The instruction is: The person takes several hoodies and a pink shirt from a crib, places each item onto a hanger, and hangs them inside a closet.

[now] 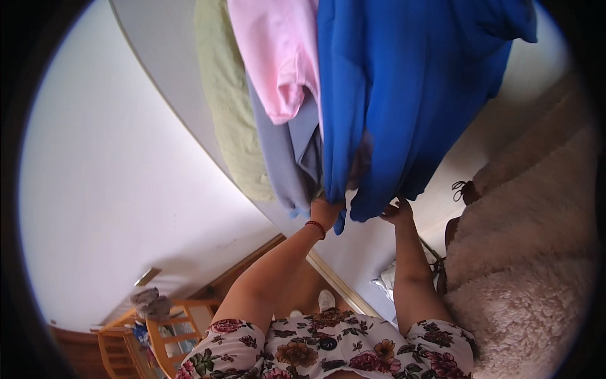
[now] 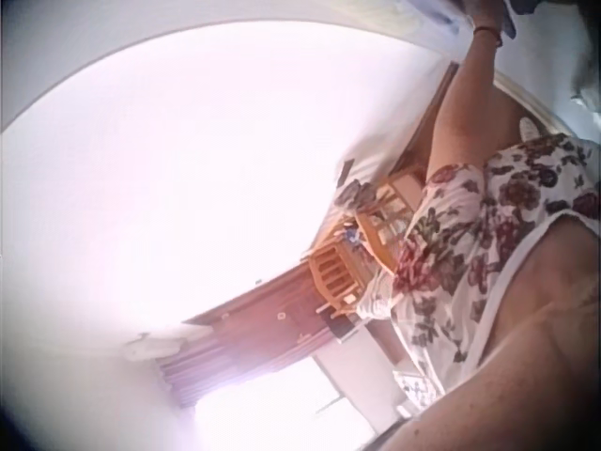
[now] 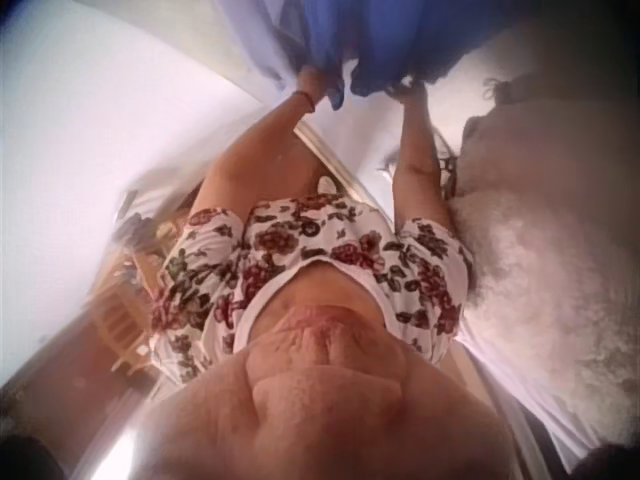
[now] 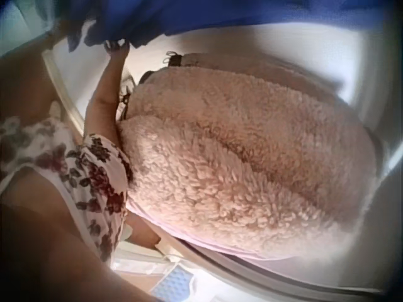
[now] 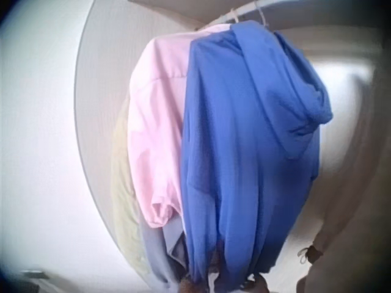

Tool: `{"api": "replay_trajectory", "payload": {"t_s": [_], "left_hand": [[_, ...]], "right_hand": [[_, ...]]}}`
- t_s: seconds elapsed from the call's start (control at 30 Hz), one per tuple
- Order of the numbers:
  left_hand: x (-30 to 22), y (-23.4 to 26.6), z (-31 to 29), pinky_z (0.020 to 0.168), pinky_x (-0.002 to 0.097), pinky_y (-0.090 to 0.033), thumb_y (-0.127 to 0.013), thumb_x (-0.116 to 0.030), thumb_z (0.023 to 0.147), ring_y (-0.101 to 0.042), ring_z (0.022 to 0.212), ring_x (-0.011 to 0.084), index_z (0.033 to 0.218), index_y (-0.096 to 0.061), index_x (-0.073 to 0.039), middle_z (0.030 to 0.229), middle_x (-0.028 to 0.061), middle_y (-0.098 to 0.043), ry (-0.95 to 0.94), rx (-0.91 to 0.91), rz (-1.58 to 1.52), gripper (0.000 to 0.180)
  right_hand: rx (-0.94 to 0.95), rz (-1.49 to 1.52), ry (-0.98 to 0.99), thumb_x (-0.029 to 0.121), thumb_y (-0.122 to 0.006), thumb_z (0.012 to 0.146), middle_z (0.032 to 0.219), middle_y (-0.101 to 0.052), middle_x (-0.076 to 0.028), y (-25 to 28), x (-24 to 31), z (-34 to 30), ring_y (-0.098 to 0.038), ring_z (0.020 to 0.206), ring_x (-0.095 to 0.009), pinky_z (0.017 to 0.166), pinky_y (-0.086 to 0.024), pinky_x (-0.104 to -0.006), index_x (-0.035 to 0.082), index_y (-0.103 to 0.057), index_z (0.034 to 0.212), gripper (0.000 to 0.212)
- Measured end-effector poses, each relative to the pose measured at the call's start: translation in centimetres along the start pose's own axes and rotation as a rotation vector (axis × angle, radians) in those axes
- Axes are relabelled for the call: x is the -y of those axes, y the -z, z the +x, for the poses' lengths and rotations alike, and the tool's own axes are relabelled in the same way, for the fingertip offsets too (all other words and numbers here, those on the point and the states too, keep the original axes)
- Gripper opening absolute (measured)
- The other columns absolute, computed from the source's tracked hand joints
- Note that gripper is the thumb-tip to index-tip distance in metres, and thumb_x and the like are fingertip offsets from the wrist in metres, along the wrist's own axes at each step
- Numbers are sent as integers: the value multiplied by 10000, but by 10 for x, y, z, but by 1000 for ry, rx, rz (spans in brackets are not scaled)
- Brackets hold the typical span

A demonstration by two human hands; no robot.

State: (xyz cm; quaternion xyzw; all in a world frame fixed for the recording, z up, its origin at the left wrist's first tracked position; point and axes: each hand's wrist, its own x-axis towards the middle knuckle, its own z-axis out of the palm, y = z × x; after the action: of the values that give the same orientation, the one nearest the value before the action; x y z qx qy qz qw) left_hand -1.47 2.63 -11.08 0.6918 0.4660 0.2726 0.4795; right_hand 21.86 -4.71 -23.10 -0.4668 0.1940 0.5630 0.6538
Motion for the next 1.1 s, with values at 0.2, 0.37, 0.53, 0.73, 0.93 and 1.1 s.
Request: {"api": "replay_trajectory", "payload": {"t_s": [0.2,0.37,0.53,0.73,0.93,1.1], "left_hand": [[135,30,-83,686,347,-465,-657,-263,678,-597,788,284,976,-554,-8,831,184,-609,120,350,321,405],[191,89,-183,574,269,-453,-608,-207,786,-531,625,151,943,-552,19,732,65,-569,525,562,260,281],[196,112,-288,451,217,-442,-567,-190,803,-541,584,93,930,-559,-2,694,39,-559,937,108,-377,227],[184,104,-353,443,255,-449,-561,-236,766,-547,526,114,855,-615,-28,672,46,-586,734,-208,-354,233],[173,114,-475,524,252,-470,-572,-204,773,-586,636,134,965,-578,3,769,72,-604,648,-684,-595,283],[154,115,-583,591,254,-481,-559,-172,801,-576,684,129,988,-558,5,802,62,-594,674,-1091,-762,258]], "right_hand": [[-93,20,-103,265,-451,841,809,-571,-143,50,-83,28,-547,692,-262,634,-446,-420,79,-450,951,215],[-210,-305,-442,201,-469,801,747,-552,-143,114,-176,26,-549,688,-295,619,-446,-438,71,-451,850,141],[-94,-756,-571,184,-490,784,764,-559,-139,103,-258,-17,-551,694,-288,651,-466,-436,41,-483,847,156],[474,-1122,-595,176,-489,812,782,-572,-132,35,-311,-63,-559,635,-266,578,-482,-404,21,-466,908,184],[495,-1506,-621,150,-493,812,844,-551,-142,1,-369,-143,-536,720,-268,649,-461,-403,34,-463,939,175],[750,-1805,-708,144,-531,811,798,-581,-139,2,-451,-242,-567,680,-257,604,-483,-387,51,-487,921,150]]}}
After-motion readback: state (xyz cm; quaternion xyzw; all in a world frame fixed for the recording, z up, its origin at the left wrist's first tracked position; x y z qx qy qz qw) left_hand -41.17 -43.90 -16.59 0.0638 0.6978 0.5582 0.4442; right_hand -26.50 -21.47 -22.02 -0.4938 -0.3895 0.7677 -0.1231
